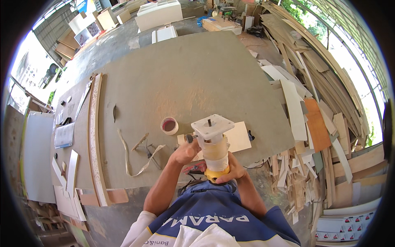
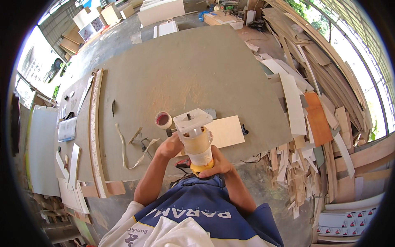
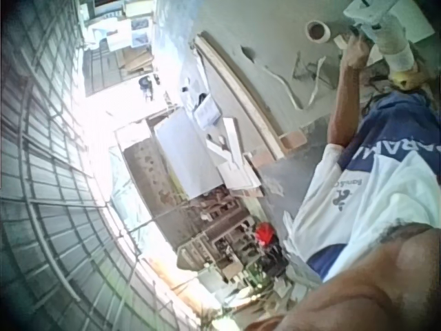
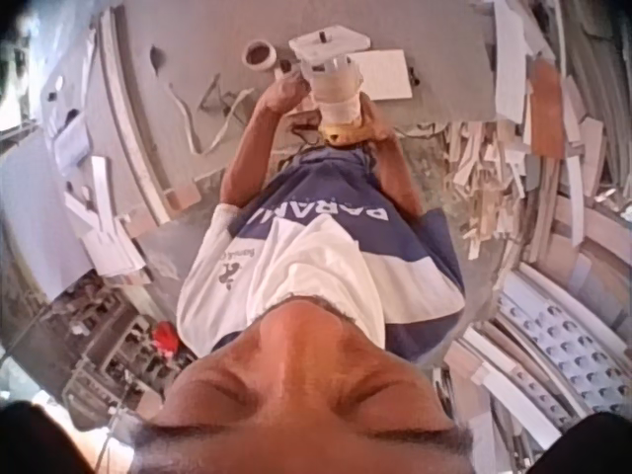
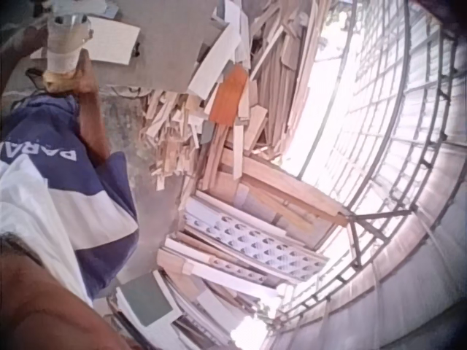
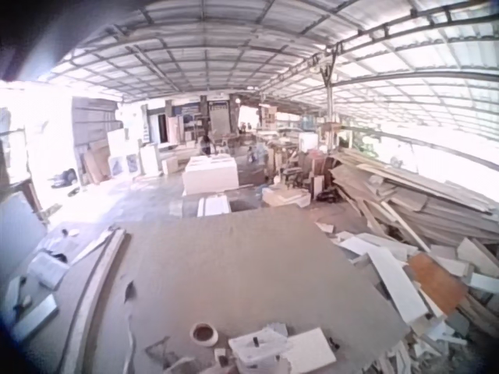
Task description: The person takes a roll of tape from a pink bag, brings it to a workbench, and applies several strips of tape to the body of a yellow power router.
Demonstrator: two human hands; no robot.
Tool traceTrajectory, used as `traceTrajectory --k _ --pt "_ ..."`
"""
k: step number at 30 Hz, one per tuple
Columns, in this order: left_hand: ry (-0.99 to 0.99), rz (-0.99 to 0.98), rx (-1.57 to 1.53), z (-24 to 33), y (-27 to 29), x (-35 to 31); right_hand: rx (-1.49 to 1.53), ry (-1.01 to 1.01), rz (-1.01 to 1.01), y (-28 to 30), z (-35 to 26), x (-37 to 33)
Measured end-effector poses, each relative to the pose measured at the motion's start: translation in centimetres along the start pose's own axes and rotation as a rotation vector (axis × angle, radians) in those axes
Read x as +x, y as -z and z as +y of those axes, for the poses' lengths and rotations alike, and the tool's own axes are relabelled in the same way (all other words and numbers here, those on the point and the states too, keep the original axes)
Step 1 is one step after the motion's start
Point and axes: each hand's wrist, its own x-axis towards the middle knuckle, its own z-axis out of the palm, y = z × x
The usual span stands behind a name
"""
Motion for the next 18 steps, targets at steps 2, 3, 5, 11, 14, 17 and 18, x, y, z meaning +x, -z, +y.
traceTrajectory --k 2,3,5,11,14,17,18 --pt "0.002 -0.272 0.002 -1.5 -0.2 1.4 -0.002 0.055 0.074 0.3 0.0 -0.4" --pt "-0.054 -0.440 -0.040 -1.9 -1.3 2.1 -0.002 0.081 0.117 0.3 0.2 -0.8" --pt "0.036 -0.254 -0.050 -2.2 -2.8 1.8 0.100 0.008 0.176 1.5 1.7 -1.1" --pt "0.207 0.201 0.039 -4.0 -4.1 1.1 -0.242 -0.137 0.323 2.5 0.9 -1.2" --pt "0.247 0.390 -0.008 -5.0 -4.7 1.5 -0.370 -0.138 0.436 2.3 2.3 -0.7" --pt "0.223 0.483 -0.044 -5.1 -5.1 1.5 -0.547 -0.115 0.608 -0.3 1.5 0.4" --pt "0.208 0.489 -0.028 -5.2 -5.3 1.2 -0.603 -0.113 0.659 -1.1 1.1 0.4"
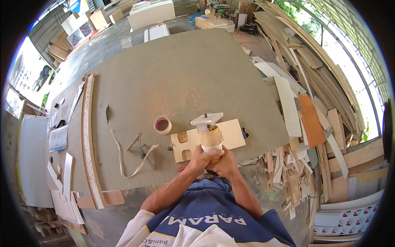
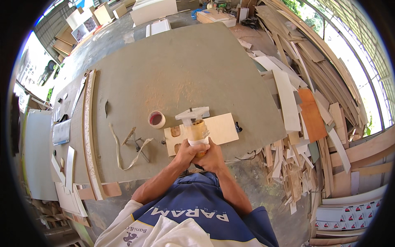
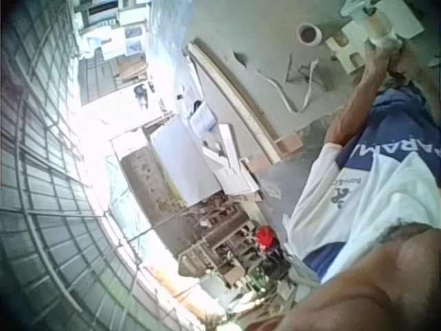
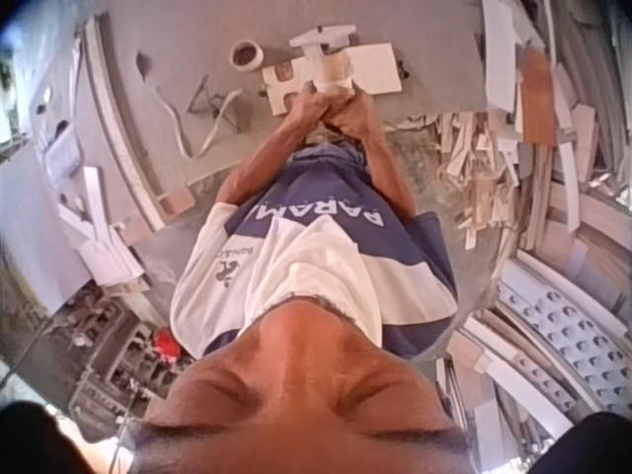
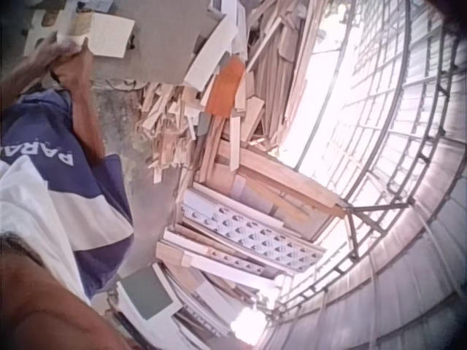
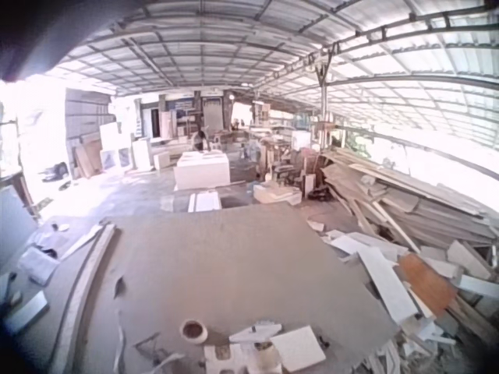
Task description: The person takes a roll of tape from a pink bag, brings it to a workbench, and applies several strips of tape to the body of a yellow power router.
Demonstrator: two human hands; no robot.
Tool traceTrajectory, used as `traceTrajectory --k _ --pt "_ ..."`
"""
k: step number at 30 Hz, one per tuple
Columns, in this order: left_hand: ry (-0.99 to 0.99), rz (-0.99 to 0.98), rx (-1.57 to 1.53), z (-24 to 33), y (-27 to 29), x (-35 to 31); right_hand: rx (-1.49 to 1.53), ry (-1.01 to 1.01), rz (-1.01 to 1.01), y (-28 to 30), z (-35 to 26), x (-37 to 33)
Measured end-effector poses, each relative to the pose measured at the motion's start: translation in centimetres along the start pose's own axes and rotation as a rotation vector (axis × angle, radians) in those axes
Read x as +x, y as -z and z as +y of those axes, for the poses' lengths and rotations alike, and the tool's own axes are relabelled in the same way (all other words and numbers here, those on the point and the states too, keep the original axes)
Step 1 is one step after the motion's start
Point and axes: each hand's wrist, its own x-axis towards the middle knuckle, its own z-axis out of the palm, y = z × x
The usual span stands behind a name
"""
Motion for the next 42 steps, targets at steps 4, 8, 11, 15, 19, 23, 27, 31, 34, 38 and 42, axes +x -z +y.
traceTrajectory --k 4,8,11,15,19,23,27,31,34,38,42 --pt "0.047 -0.022 -0.012 0.5 0.3 -0.5 -0.146 0.006 0.087 -1.1 0.2 -0.7" --pt "-0.036 -0.139 -0.154 0.5 0.4 -1.2 0.086 0.073 -0.082 1.0 0.4 -1.6" --pt "-0.043 -0.303 -0.385 0.7 0.6 -0.7 0.063 0.089 -0.195 3.3 1.7 -2.1" --pt "-0.021 -0.322 -0.413 -0.2 0.2 0.3 -0.010 0.152 -0.056 2.4 2.0 -2.8" --pt "0.054 -0.115 -0.391 -0.8 -1.2 -0.2 -0.224 0.105 0.054 1.9 1.3 -3.6" --pt "0.135 -0.008 -0.314 -3.0 -0.6 0.6 -0.472 0.010 0.144 0.9 1.3 -4.2" --pt "0.147 0.127 -0.210 -3.7 -1.1 0.9 -0.645 0.011 0.214 0.0 1.5 -4.6" --pt "0.152 0.293 -0.099 -4.9 -1.1 1.8 -0.799 0.108 0.298 -0.9 3.4 -4.1" --pt "0.175 0.436 0.057 -6.3 -0.9 2.5 -0.851 0.151 0.320 -1.4 5.4 -3.6" --pt "0.227 0.519 0.177 -6.7 -1.3 3.4 -0.844 0.106 0.312 -1.4 6.4 -3.3" --pt "0.209 0.354 0.090 -6.9 -0.2 3.4 -0.793 0.065 0.338 -1.5 6.9 -3.2"
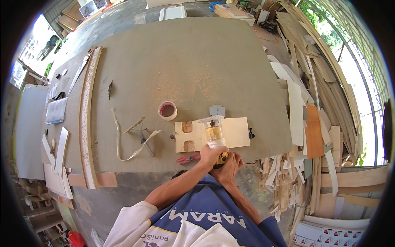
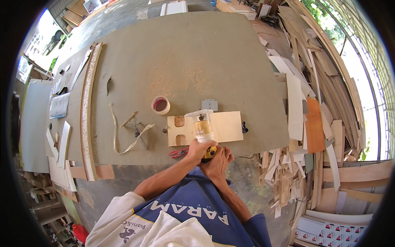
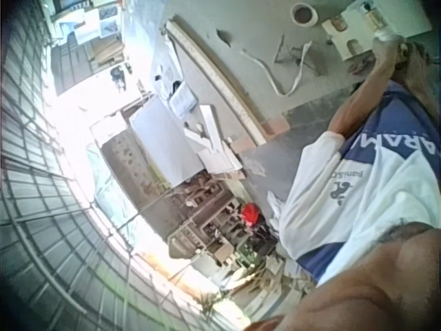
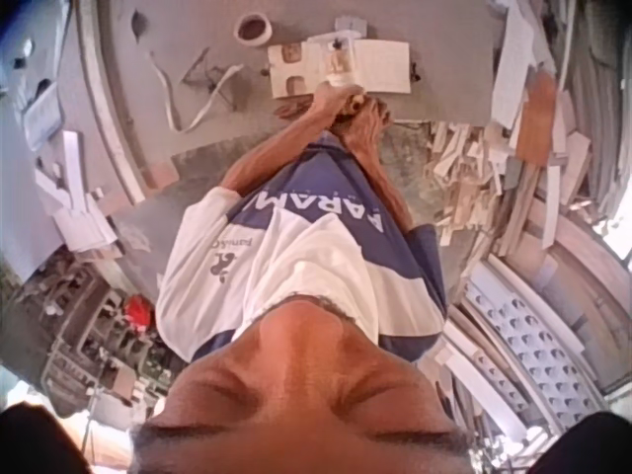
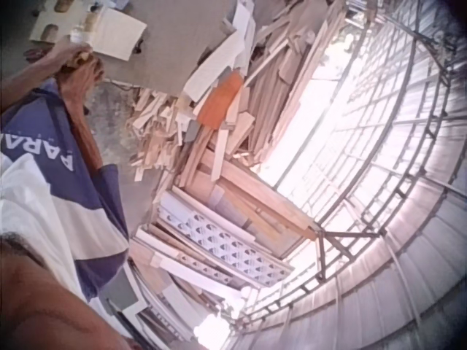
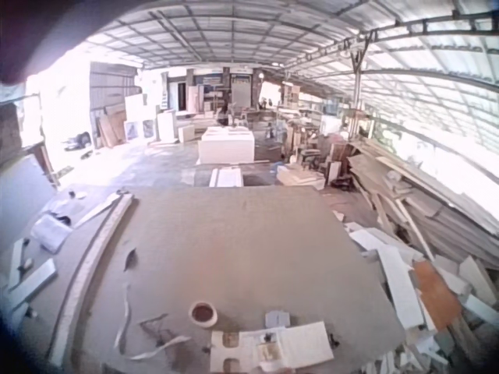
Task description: The person takes a roll of tape from a pink bag, brings it to a workbench, and applies several strips of tape to the body of a yellow power router.
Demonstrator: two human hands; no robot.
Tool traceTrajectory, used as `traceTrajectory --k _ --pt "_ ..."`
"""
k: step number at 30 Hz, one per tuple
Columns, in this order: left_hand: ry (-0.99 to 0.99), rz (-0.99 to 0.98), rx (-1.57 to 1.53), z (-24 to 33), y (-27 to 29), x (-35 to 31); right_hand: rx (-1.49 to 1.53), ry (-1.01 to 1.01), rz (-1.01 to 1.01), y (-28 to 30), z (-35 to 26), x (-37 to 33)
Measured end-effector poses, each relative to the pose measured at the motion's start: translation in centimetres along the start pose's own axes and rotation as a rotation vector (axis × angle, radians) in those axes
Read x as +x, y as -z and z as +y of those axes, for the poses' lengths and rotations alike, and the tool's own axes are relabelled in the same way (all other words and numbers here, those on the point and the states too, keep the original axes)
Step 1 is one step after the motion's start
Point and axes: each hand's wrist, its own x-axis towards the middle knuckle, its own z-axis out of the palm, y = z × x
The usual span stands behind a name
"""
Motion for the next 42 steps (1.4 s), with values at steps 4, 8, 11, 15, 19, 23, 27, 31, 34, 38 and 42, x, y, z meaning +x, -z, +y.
traceTrajectory --k 4,8,11,15,19,23,27,31,34,38,42 --pt "-0.089 -0.589 -0.438 0.5 4.1 -0.1 0.197 -0.001 -0.096 2.1 1.0 1.1" --pt "-0.152 -0.625 -0.747 0.9 2.1 0.7 0.232 0.010 -0.258 3.4 0.7 1.6" --pt "-0.076 -0.518 -0.539 1.2 2.9 1.4 0.185 -0.028 -0.292 3.8 -1.5 1.7" --pt "-0.029 -0.297 -0.471 1.5 2.7 0.9 0.123 -0.115 -0.369 2.3 -1.6 1.5" --pt "-0.080 -0.087 -0.382 0.6 1.9 1.0 0.107 -0.086 -0.284 1.1 -1.4 1.0" --pt "-0.142 0.015 -0.269 0.5 1.2 1.3 0.050 -0.034 -0.187 0.6 -1.5 0.9" --pt "-0.211 -0.021 -0.207 -0.2 1.9 2.6 -0.108 0.046 -0.043 -0.2 -1.9 1.9" --pt "-0.177 0.042 0.192 -0.7 3.6 4.7 -0.194 0.021 -0.052 -2.3 -1.1 3.0" --pt "-0.232 0.054 0.601 0.2 4.3 4.0 -0.251 0.116 0.113 -4.4 0.7 2.7" --pt "-0.575 0.232 0.666 -0.7 5.1 2.2 -0.243 0.082 0.109 -4.6 -0.2 3.2" --pt "-0.441 0.312 0.283 -0.4 10.2 2.0 -0.228 0.084 -0.008 -3.1 -1.4 3.2"
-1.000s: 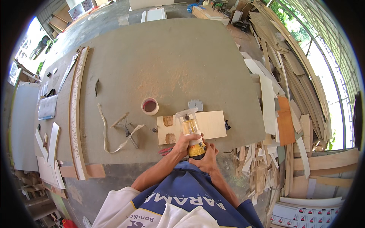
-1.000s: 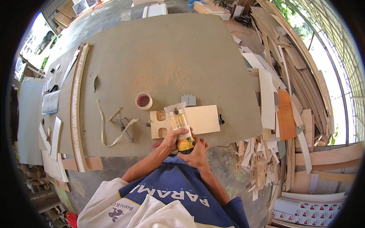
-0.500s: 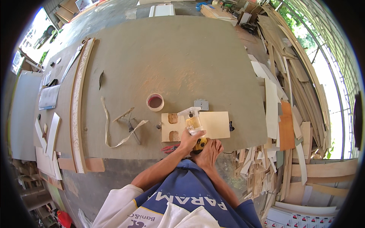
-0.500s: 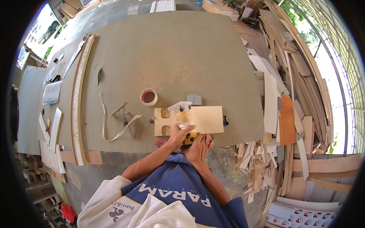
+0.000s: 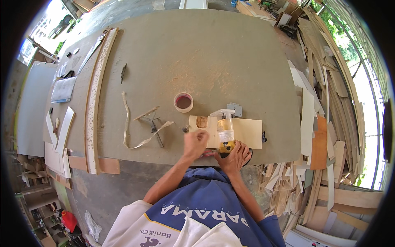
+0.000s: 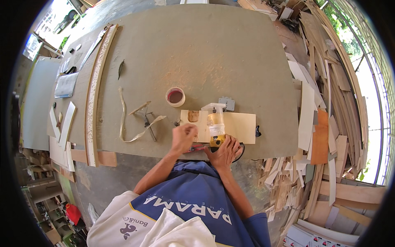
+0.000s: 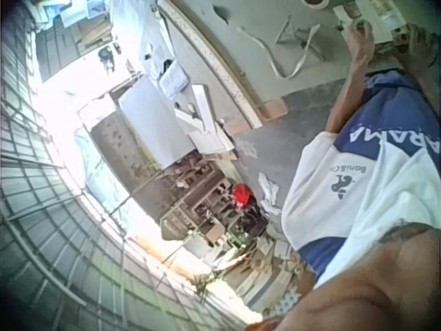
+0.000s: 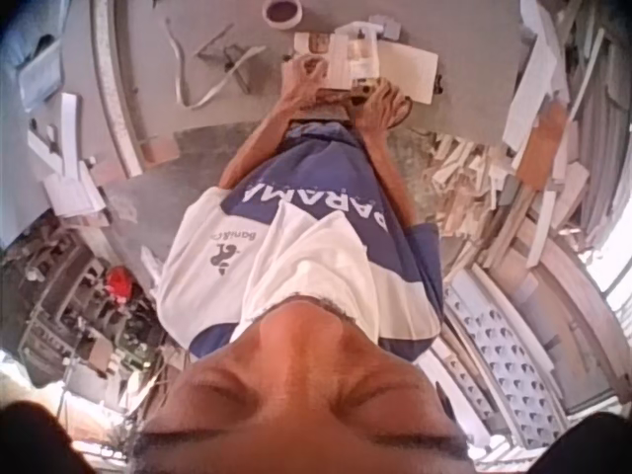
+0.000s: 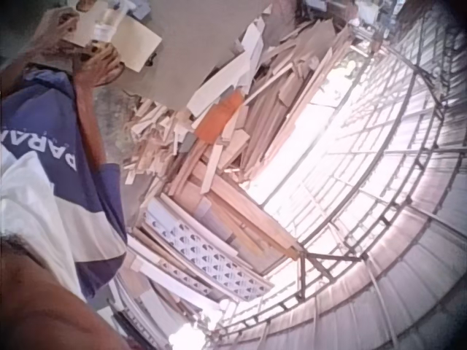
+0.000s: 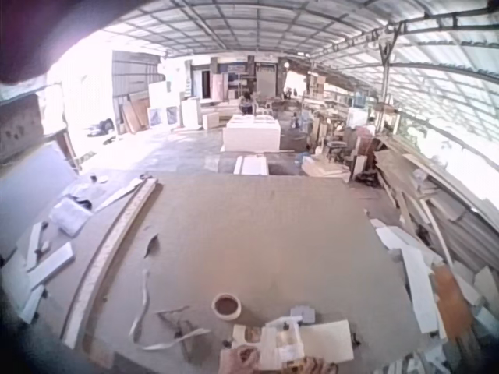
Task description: The person takes a roll of tape from a pink bag, brings it to a workbench, and applies several strips of tape to the body of a yellow power router.
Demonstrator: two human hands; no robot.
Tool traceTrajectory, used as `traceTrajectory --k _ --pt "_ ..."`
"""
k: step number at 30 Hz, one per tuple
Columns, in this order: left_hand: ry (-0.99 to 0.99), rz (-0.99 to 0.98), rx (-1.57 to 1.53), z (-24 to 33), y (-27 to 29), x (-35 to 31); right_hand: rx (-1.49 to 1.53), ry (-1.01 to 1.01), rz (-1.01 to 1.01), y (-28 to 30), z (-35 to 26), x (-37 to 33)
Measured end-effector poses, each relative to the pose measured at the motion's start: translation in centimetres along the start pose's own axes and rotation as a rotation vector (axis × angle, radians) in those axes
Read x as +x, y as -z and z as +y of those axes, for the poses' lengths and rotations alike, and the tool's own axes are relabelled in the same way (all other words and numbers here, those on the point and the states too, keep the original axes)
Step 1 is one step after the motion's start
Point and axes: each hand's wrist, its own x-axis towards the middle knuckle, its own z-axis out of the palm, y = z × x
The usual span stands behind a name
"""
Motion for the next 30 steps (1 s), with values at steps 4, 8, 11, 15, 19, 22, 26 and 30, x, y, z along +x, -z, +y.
traceTrajectory --k 4,8,11,15,19,22,26,30 --pt "-0.206 0.293 0.431 -0.4 4.8 4.8 0.027 0.069 0.080 0.7 0.9 0.1" --pt "-0.351 0.317 0.820 -0.9 6.6 10.6 0.075 0.111 0.233 1.8 0.4 1.2" --pt "-0.299 0.210 0.805 -3.2 7.3 13.6 0.143 0.125 0.210 2.1 0.1 2.2" --pt "-0.381 0.105 0.512 -1.8 8.0 12.2 0.404 0.138 0.171 2.6 0.2 2.5" --pt "-0.373 -0.128 -0.003 2.9 8.8 7.5 0.825 0.094 0.085 5.6 -1.3 2.9" --pt "-0.532 -0.238 -0.123 6.0 8.8 3.1 0.954 0.186 0.044 9.4 -4.1 3.9" --pt "-0.692 -0.286 -0.234 8.8 7.0 -1.4 0.837 0.414 0.096 12.9 -7.5 5.2" --pt "-0.738 -0.259 -0.142 10.0 6.1 -4.2 0.634 0.456 0.129 13.5 -9.1 5.1"
